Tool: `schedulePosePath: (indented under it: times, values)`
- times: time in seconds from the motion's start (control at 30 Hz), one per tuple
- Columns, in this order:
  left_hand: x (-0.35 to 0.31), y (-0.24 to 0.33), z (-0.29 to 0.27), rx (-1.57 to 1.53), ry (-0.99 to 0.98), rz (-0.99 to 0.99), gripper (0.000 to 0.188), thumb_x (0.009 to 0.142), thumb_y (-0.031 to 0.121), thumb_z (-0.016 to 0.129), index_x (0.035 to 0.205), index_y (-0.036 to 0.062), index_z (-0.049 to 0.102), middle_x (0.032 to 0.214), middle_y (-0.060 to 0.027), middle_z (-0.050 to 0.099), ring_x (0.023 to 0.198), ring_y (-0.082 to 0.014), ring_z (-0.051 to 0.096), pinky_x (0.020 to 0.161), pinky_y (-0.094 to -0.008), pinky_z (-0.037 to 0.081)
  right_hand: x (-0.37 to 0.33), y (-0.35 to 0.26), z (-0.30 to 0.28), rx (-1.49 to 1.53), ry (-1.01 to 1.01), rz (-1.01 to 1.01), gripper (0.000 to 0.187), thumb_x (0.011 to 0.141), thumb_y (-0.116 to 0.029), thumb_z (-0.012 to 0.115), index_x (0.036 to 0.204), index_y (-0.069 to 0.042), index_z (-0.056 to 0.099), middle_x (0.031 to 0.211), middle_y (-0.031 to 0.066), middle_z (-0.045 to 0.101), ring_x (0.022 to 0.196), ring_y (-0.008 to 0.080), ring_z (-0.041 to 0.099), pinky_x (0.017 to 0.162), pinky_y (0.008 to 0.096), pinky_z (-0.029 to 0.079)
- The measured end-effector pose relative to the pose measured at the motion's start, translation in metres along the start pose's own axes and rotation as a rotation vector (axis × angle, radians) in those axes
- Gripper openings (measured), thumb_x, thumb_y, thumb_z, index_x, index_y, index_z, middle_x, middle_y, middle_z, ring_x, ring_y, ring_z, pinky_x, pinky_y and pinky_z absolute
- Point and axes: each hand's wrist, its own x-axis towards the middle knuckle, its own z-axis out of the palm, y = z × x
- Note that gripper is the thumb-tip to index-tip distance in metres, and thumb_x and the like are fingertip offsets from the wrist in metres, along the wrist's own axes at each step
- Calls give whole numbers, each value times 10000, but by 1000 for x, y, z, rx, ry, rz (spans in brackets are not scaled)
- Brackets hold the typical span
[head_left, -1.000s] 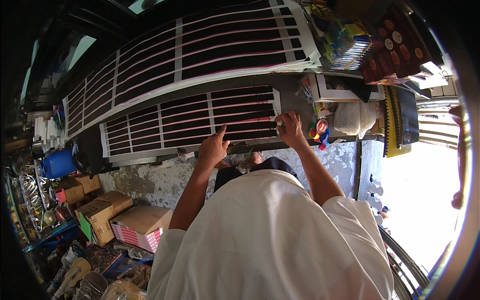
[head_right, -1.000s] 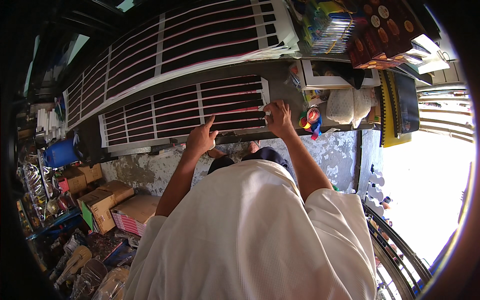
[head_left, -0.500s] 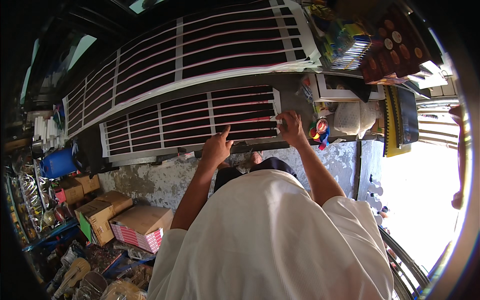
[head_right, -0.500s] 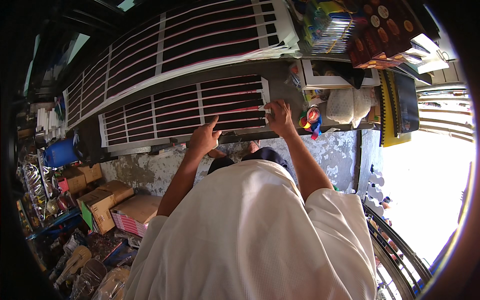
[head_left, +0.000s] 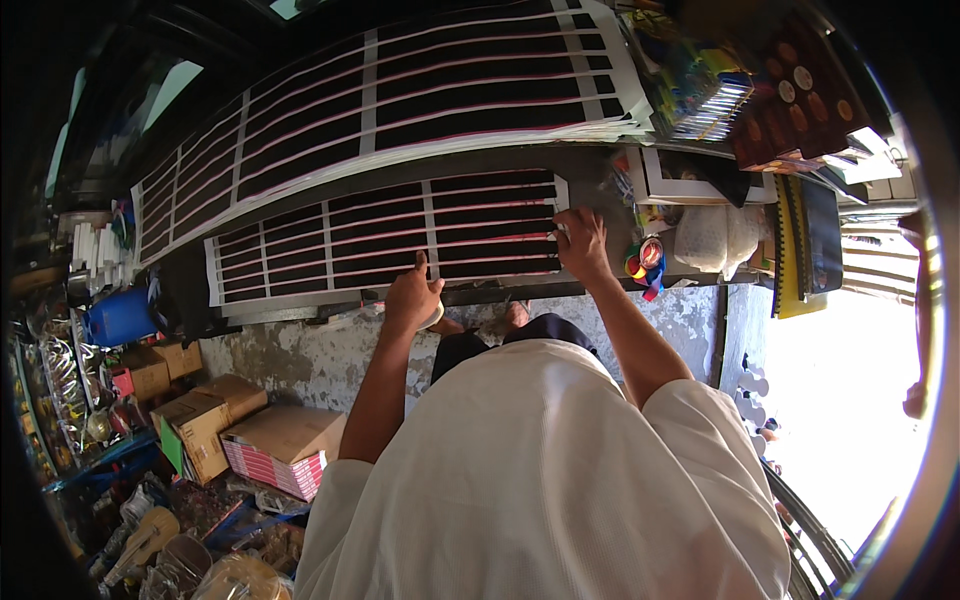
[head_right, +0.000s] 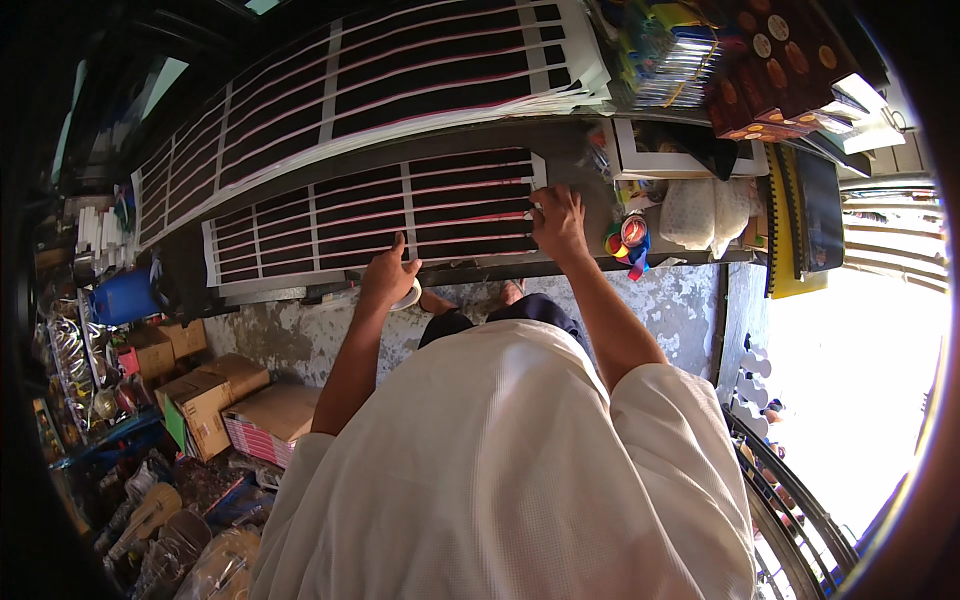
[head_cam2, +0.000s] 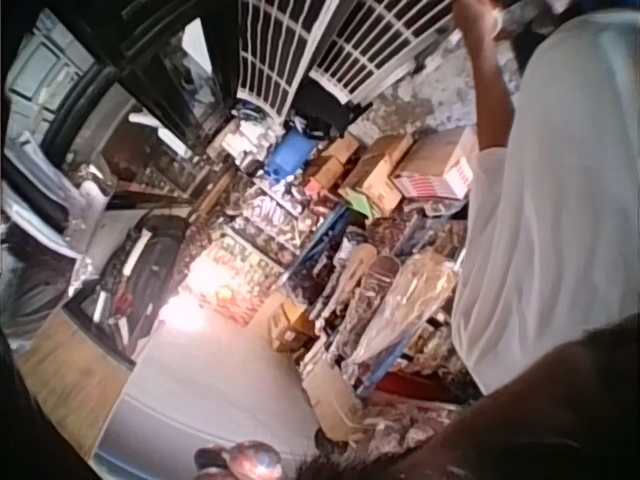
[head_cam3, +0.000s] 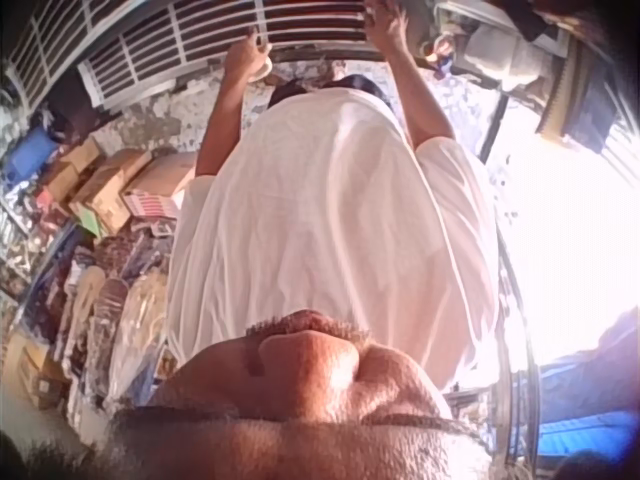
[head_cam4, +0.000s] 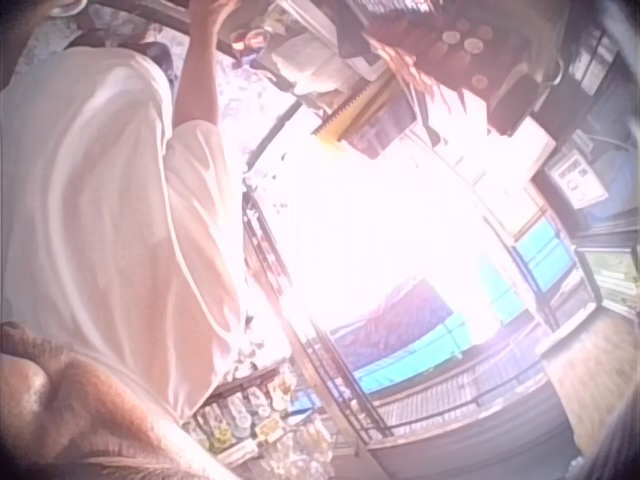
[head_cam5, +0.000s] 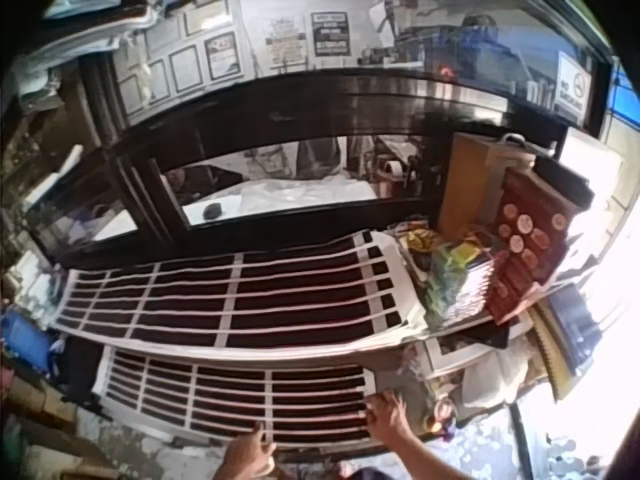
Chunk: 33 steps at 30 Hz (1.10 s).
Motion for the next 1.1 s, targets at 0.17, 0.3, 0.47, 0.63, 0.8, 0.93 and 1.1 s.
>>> schedulePosePath:
  times: [0.17,0.3,0.47,0.63,0.8,0.93,1.1]
  values:
    - [-2,7,-3,31,29,12,836,1051,452,726,1731,89,401,1178,-299,789,1113,-493,769,932,-585,632,0,5,-1,23,-14,20,321,899,-84,820,1196,-177,744,1221,116,639,1193,428,602,1026,583,498]
    - [-3,15,-3,39,46,122,791,1081,429,693,1757,164,378,1096,-267,808,1034,-454,798,889,-563,655,2,7,1,32,-6,22,327,896,-82,819,1201,-170,741,1214,122,640,1183,432,604,1027,576,498]
    - [10,30,2,101,-33,156,799,1089,449,681,1779,232,341,1069,-271,807,1025,-452,803,898,-566,663,3,8,2,3,-33,44,346,879,-67,828,1197,-173,745,1214,119,648,1177,435,609,1033,567,498]
    - [14,37,8,82,-20,179,810,1090,470,671,1785,239,326,1040,-262,812,1001,-449,807,893,-570,664,2,10,1,16,-27,9,341,863,-69,839,1177,-167,746,1236,121,642,1192,440,602,1042,572,497]
    - [11,43,7,82,-44,240,815,1084,467,676,1777,192,344,1042,-260,813,979,-446,808,881,-561,660,1,8,0,22,-26,17,347,864,-74,837,1183,-169,742,1248,129,637,1197,441,599,1044,576,495]
    - [10,49,7,75,-43,234,799,1085,458,677,1766,178,367,1038,-262,812,962,-444,808,864,-558,658,0,8,0,18,-31,8,361,866,-75,833,1199,-175,737,1244,135,632,1196,444,596,1049,575,492]
    - [12,50,10,74,-18,263,802,1080,465,685,1762,177,375,1001,-260,810,942,-444,805,854,-559,656,0,7,-2,21,-44,9,367,869,-77,833,1208,-180,737,1242,133,629,1197,440,593,1056,570,489]
